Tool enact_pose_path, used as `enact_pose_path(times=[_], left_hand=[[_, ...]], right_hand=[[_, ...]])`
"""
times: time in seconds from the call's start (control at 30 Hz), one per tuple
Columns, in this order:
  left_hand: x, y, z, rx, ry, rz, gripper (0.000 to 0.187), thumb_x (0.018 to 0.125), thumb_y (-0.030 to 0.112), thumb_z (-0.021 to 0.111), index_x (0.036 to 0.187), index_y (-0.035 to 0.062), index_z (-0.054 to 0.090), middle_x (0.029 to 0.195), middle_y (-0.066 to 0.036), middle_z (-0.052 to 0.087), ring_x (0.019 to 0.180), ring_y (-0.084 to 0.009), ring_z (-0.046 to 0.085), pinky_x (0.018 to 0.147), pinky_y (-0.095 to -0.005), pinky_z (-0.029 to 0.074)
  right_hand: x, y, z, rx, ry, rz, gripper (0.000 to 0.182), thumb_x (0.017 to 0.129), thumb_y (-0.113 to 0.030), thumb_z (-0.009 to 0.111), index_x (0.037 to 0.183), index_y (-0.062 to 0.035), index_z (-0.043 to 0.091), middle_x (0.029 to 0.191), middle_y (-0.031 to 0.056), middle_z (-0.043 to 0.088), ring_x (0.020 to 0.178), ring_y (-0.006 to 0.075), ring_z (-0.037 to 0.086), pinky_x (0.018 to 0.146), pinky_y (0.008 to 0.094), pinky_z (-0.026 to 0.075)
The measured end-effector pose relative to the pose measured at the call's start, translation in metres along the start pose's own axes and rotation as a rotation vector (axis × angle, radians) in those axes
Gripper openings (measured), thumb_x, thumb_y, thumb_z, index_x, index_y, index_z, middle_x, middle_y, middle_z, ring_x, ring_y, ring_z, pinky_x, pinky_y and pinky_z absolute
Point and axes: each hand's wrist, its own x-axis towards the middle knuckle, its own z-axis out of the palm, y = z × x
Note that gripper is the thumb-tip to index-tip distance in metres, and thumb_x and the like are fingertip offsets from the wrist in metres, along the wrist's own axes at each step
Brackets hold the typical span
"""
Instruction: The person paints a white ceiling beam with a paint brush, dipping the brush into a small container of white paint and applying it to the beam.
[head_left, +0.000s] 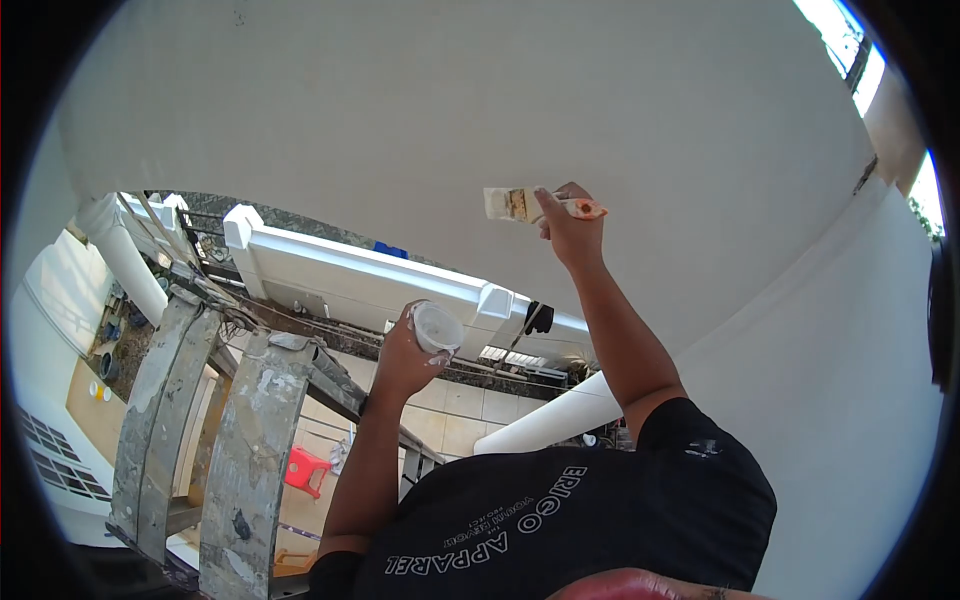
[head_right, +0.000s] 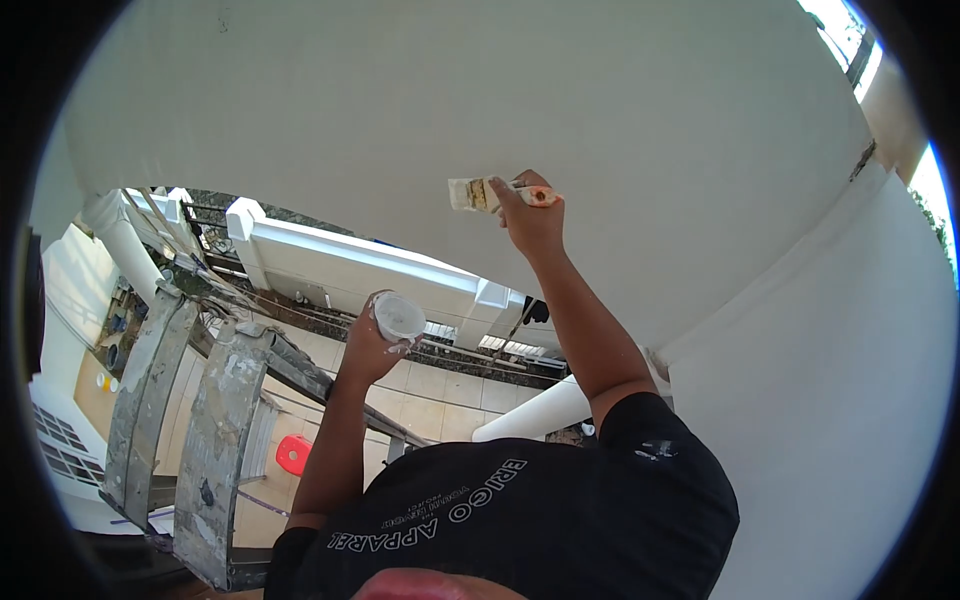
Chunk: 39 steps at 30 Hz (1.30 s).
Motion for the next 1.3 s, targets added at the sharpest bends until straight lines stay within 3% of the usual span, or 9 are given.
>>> enact_pose_path(times=[0.2,0.47,0.53,0.73,0.87,0.93,1.1,1.27,1.3], left_hand=[[0.003,0.000,0.002,0.020,-0.017,-0.031,0.072,0.065,0.019,0.090,0.122,0.0015,0.049,0.113,-0.012,0.063,0.107,-0.0226,0.062,0.091,-0.0362,0.051],[0.000,0.008,0.001,-0.078,-0.012,-0.018,0.069,0.067,0.000,0.083,0.126,-0.0017,0.046,0.120,-0.013,0.059,0.111,-0.0218,0.060,0.095,-0.0343,0.055],[-0.002,0.000,-0.009,-0.143,0.000,-0.037,0.070,0.066,0.000,0.083,0.126,-0.0012,0.047,0.119,-0.012,0.060,0.112,-0.0212,0.060,0.095,-0.0341,0.053],[-0.003,0.022,-0.017,0.027,0.031,-0.026,0.074,0.061,0.005,0.089,0.124,0.0006,0.050,0.116,-0.011,0.063,0.108,-0.0206,0.061,0.093,-0.0352,0.052],[-0.003,0.026,-0.014,0.018,0.020,-0.053,0.079,0.058,0.021,0.094,0.122,0.0034,0.050,0.118,-0.013,0.062,0.111,-0.0234,0.061,0.094,-0.0368,0.052],[-0.005,0.025,-0.011,0.054,0.009,-0.044,0.078,0.057,0.022,0.094,0.120,0.0036,0.051,0.115,-0.012,0.064,0.107,-0.0235,0.063,0.092,-0.0372,0.052],[-0.007,0.022,-0.007,0.258,-0.023,-0.043,0.077,0.058,0.020,0.093,0.121,0.0050,0.051,0.108,-0.012,0.066,0.100,-0.0241,0.065,0.088,-0.0375,0.054],[-0.009,0.017,-0.003,0.337,-0.119,-0.019,0.080,0.059,0.021,0.092,0.126,0.0086,0.049,0.112,-0.014,0.066,0.105,-0.0276,0.066,0.091,-0.0382,0.053],[-0.009,0.017,-0.004,0.312,-0.145,-0.027,0.082,0.059,0.021,0.092,0.127,0.0090,0.048,0.113,-0.014,0.066,0.106,-0.0282,0.066,0.091,-0.0383,0.053]], right_hand=[[-0.081,0.051,-0.013,0.764,0.115,0.521,0.027,0.088,-0.028,0.072,0.092,-0.0061,0.057,0.058,0.0071,0.060,0.049,0.0168,0.058,0.047,0.0293,0.046],[-0.157,0.062,-0.004,0.603,-0.192,0.070,0.023,0.085,-0.013,0.072,0.101,0.0017,0.066,0.079,0.0134,0.070,0.075,0.0211,0.070,0.067,0.0320,0.056],[-0.151,0.056,-0.018,-0.025,-0.388,-0.503,0.025,0.077,-0.005,0.074,0.100,0.0009,0.067,0.087,0.0151,0.069,0.080,0.0230,0.068,0.073,0.0320,0.053],[-0.143,0.064,-0.056,0.103,-0.406,-0.373,0.017,0.073,-0.006,0.072,0.088,0.0001,0.066,0.083,0.0152,0.068,0.074,0.0238,0.067,0.067,0.0326,0.053],[-0.151,0.091,-0.048,0.750,-0.112,0.238,0.014,0.092,-0.015,0.063,0.095,-0.0016,0.063,0.077,0.0088,0.065,0.075,0.0170,0.066,0.066,0.0307,0.055],[-0.153,0.113,-0.051,1.450,-0.077,0.558,0.020,0.096,-0.023,0.060,0.099,-0.0032,0.062,0.074,0.0065,0.062,0.070,0.0148,0.062,0.067,0.0296,0.056],[-0.162,0.124,-0.029,1.781,-0.072,0.772,0.020,0.095,-0.026,0.061,0.103,-0.0081,0.063,0.075,0.0038,0.062,0.066,0.0131,0.057,0.065,0.0267,0.053],[-0.155,0.112,-0.017,1.473,-0.143,0.550,0.019,0.091,-0.018,0.066,0.105,-0.0049,0.063,0.085,0.0067,0.065,0.074,0.0177,0.061,0.069,0.0325,0.054],[-0.148,0.104,-0.019,1.167,-0.230,0.283,0.023,0.089,-0.018,0.068,0.107,-0.0042,0.063,0.088,0.0067,0.065,0.082,0.0176,0.062,0.075,0.0330,0.054]])
